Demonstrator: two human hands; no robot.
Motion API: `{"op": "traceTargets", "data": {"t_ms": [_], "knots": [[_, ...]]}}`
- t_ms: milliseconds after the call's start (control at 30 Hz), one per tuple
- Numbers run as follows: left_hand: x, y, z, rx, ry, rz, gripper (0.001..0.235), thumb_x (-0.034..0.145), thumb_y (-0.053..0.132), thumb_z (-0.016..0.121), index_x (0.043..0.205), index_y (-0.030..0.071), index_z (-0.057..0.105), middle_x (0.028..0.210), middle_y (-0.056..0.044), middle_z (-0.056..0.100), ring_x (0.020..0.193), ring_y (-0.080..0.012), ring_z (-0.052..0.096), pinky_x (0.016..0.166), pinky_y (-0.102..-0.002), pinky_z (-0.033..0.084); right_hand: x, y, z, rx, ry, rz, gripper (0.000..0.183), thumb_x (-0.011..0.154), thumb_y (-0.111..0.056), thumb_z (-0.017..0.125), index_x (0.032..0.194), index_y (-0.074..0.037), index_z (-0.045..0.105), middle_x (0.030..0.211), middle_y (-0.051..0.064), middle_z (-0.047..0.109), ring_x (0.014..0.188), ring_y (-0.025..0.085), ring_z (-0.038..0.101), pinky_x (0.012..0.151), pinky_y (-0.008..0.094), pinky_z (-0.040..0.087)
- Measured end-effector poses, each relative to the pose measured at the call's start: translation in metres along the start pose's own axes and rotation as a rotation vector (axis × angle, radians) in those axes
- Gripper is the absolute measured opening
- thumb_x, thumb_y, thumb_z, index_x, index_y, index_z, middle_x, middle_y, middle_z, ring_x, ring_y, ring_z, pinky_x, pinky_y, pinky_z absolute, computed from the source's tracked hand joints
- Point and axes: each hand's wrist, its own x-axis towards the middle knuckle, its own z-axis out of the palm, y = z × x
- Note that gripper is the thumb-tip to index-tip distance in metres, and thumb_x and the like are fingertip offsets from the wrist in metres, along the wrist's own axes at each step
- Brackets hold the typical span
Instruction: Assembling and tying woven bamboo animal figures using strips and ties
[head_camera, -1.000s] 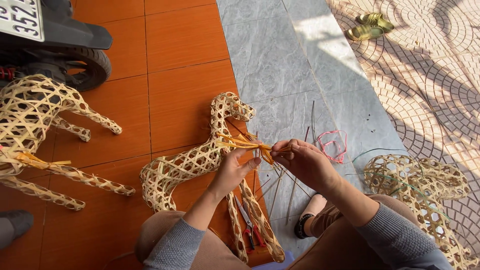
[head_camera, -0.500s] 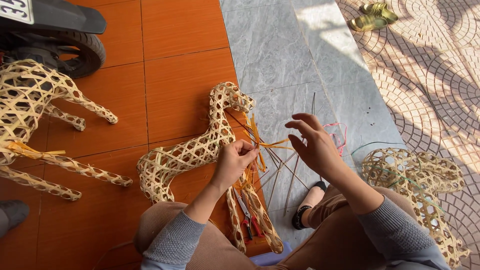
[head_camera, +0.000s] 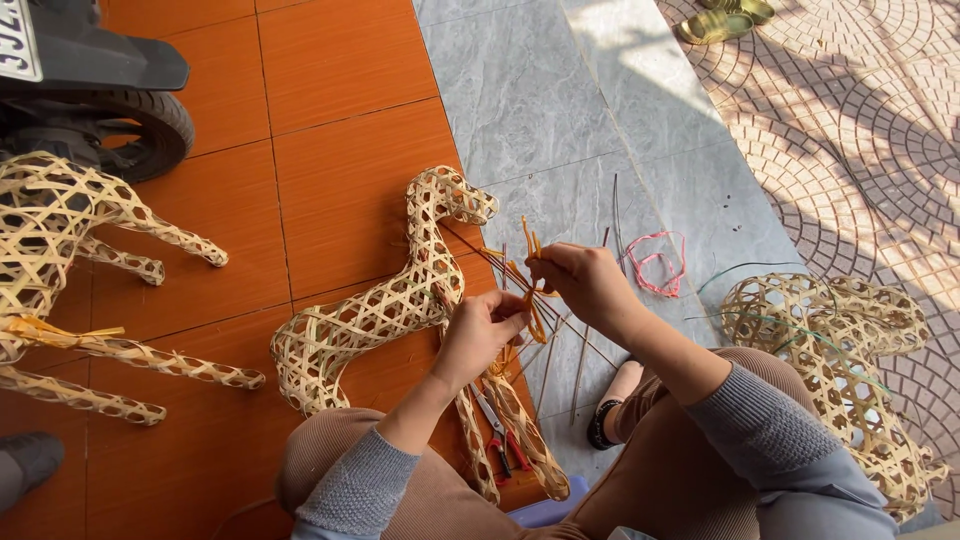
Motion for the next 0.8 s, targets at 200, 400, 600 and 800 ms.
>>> {"op": "traceTargets", "data": {"t_ms": [200,400,600,800], "knots": [[0.003,-0.022,0.002,0.069,-0.049,0.003,0.017,0.097,0.014,0.064,0.089,-0.001,0.065,0.055,-0.008,0.060,0.044,-0.0134,0.060,0.048,-0.024,0.049,0.006,0.031,0.003,-0.154,0.076,-0.017,0.012,0.093,-0.014,0.064,0.082,-0.010,0.063,0.069,0.006,0.067,0.063,0.024,0.069,0.056,0.033,0.052],[-0.004,-0.022,0.009,0.099,-0.182,0.151,0.012,0.102,0.011,0.056,0.092,0.004,0.060,0.061,-0.003,0.052,0.057,-0.0115,0.051,0.054,-0.026,0.043,0.011,0.047,0.009,-0.319,0.216,-0.112,0.010,0.093,-0.018,0.065,0.083,-0.017,0.063,0.071,0.006,0.063,0.069,0.034,0.066,0.059,0.038,0.052],[-0.034,-0.015,0.025,-0.142,-0.505,0.139,0.015,0.102,0.006,0.054,0.087,0.008,0.056,0.065,0.001,0.048,0.063,-0.0102,0.045,0.064,-0.026,0.040,0.046,0.069,-0.049,-0.302,0.499,-0.100,0.009,0.096,-0.013,0.062,0.088,-0.014,0.065,0.074,0.012,0.063,0.072,0.041,0.063,0.063,0.046,0.049],[-0.038,-0.015,0.033,-0.460,-0.555,0.021,0.015,0.100,0.006,0.057,0.085,0.006,0.055,0.055,-0.001,0.047,0.039,-0.0046,0.045,0.036,-0.014,0.035,0.059,0.108,-0.058,-0.445,0.618,-0.083,0.018,0.097,-0.021,0.068,0.082,-0.014,0.061,0.069,0.013,0.057,0.067,0.040,0.060,0.057,0.044,0.046]]}}
